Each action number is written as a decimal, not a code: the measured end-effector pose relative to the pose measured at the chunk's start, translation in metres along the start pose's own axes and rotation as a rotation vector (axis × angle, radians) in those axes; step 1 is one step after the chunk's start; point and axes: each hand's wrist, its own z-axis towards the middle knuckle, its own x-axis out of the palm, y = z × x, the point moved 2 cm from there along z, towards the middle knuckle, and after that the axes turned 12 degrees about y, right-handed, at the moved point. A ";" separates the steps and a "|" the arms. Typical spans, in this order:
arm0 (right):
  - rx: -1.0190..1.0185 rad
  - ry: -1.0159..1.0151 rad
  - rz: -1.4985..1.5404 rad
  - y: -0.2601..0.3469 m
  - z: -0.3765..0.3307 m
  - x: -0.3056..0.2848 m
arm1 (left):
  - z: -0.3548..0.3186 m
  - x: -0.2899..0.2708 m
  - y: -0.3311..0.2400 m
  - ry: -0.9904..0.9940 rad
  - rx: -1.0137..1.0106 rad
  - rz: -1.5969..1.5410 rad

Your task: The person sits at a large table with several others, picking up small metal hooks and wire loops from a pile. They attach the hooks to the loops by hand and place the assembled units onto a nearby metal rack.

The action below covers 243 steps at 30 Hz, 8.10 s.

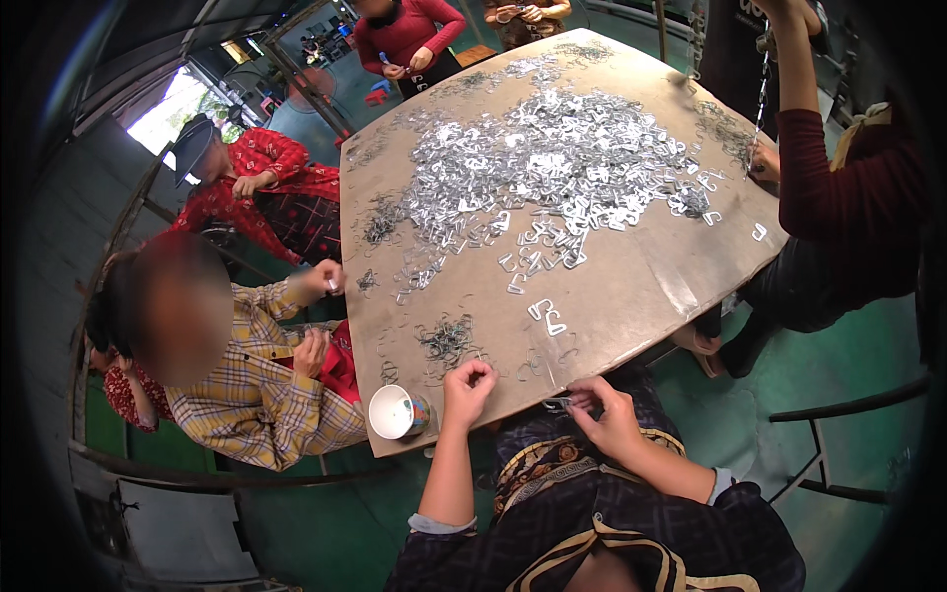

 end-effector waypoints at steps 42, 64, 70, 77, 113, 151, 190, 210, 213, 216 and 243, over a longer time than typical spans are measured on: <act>-0.313 0.115 -1.237 -0.082 0.113 0.007 | -0.066 0.089 -0.064 0.314 0.437 0.337; -0.016 0.087 0.011 0.014 0.033 -0.007 | -0.061 0.083 -0.063 0.154 0.423 0.341; -0.095 0.025 -0.080 0.019 0.021 0.003 | -0.062 0.085 -0.057 0.083 0.408 0.392; -0.098 -0.034 -0.058 0.014 0.014 0.004 | -0.064 0.085 -0.053 0.090 0.415 0.416; -0.123 0.061 -0.108 0.014 -0.001 0.005 | 0.025 0.023 0.007 -0.204 -0.039 1.088; -0.101 0.032 -0.131 0.007 -0.015 0.004 | 0.032 0.025 -0.013 -0.159 0.044 1.316; -0.026 -0.001 -0.043 0.002 -0.012 0.000 | -0.053 0.084 -0.057 0.200 0.353 0.300; -0.023 -0.049 -0.513 -0.068 0.114 -0.015 | -0.067 0.087 -0.064 0.157 0.473 0.383; -0.072 -0.087 -0.609 -0.076 0.138 -0.001 | -0.068 0.090 -0.065 0.168 0.481 0.397; -0.006 0.063 -0.782 -0.080 0.149 0.004 | -0.069 0.092 -0.063 0.171 0.489 0.405; -0.056 -0.008 -0.448 -0.006 0.102 -0.036 | -0.067 0.094 -0.054 0.162 0.455 0.413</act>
